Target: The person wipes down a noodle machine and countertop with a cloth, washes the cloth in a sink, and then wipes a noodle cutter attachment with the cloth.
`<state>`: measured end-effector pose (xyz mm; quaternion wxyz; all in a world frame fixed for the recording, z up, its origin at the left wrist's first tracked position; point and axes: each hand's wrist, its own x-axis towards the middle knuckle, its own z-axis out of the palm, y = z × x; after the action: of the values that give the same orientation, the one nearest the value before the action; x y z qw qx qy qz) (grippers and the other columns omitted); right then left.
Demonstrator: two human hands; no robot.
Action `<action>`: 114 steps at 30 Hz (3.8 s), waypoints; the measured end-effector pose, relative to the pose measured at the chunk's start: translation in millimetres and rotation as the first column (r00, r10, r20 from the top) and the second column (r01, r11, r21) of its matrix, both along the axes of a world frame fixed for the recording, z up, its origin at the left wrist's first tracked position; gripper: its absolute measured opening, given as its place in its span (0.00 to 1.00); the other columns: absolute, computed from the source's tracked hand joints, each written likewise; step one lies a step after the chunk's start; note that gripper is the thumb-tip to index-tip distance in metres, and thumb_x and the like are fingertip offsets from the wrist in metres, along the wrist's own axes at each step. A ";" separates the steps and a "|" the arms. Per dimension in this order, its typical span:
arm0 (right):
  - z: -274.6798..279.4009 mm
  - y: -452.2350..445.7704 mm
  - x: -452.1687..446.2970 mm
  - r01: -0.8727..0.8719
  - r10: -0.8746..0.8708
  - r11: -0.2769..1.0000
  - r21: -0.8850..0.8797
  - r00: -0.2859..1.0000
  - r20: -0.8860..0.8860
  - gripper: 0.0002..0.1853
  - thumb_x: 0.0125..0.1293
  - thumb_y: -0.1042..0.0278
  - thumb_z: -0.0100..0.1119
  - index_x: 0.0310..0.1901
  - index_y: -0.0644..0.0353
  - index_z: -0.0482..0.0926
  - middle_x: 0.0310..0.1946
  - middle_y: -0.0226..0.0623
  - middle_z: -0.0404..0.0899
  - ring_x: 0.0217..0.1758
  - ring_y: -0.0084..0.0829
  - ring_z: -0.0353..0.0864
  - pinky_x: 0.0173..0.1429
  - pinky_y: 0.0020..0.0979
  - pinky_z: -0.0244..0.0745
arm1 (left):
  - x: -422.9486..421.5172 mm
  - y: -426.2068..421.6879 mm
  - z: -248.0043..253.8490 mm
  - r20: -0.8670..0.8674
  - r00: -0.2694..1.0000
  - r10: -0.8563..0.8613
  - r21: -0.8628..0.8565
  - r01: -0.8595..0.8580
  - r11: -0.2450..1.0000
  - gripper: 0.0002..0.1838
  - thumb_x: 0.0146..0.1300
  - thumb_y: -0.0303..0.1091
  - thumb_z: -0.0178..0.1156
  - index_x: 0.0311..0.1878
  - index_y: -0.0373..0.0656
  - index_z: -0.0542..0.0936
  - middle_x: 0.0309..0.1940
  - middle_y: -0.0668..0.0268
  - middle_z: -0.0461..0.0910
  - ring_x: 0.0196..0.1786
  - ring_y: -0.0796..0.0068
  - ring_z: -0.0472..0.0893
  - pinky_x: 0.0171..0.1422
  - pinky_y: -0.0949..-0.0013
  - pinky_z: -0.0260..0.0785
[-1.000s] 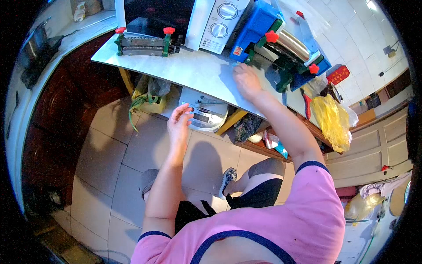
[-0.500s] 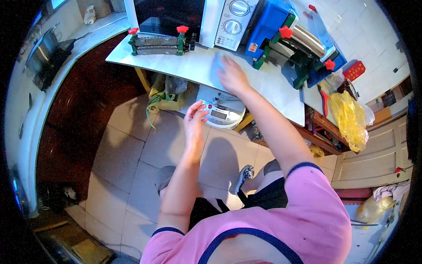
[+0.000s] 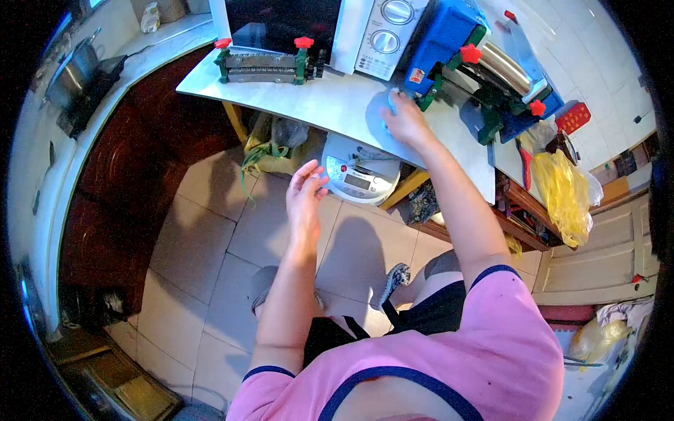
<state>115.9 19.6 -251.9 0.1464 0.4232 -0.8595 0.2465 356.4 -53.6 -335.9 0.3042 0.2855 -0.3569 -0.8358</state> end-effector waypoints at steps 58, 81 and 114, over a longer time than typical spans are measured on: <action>22.4 300.6 29.8 0.501 -0.580 0.768 0.398 0.808 0.102 0.17 0.61 0.74 0.49 0.47 0.53 0.84 0.45 0.49 0.80 0.43 0.47 0.83 0.49 0.42 0.77 | -41.4 22.4 -30.3 -0.065 0.997 -0.039 0.338 0.059 0.939 0.26 0.67 0.32 0.50 0.69 0.44 0.63 0.57 0.65 0.70 0.49 0.75 0.73 0.48 0.73 0.69; -13.9 99.3 -86.7 0.076 -0.076 0.997 0.004 0.990 0.122 0.17 0.55 0.71 0.54 0.47 0.54 0.82 0.44 0.46 0.82 0.52 0.46 0.79 0.59 0.40 0.73 | -37.9 13.5 -22.1 -0.043 0.999 -0.016 0.364 0.030 0.931 0.27 0.66 0.30 0.49 0.69 0.44 0.63 0.59 0.64 0.69 0.51 0.74 0.72 0.50 0.72 0.68; -14.9 -63.4 54.8 -0.304 0.309 0.949 -0.080 0.949 0.064 0.20 0.58 0.76 0.48 0.52 0.62 0.80 0.56 0.46 0.77 0.60 0.47 0.74 0.65 0.38 0.68 | -27.7 5.9 -16.5 -0.141 0.986 0.094 0.404 -0.030 0.914 0.25 0.66 0.34 0.54 0.66 0.45 0.64 0.54 0.62 0.71 0.49 0.68 0.75 0.48 0.69 0.71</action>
<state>170.7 -43.9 -266.8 0.0881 0.5365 -0.7792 0.3118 328.7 -47.7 -352.4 0.2929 0.2862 -0.1439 -0.9009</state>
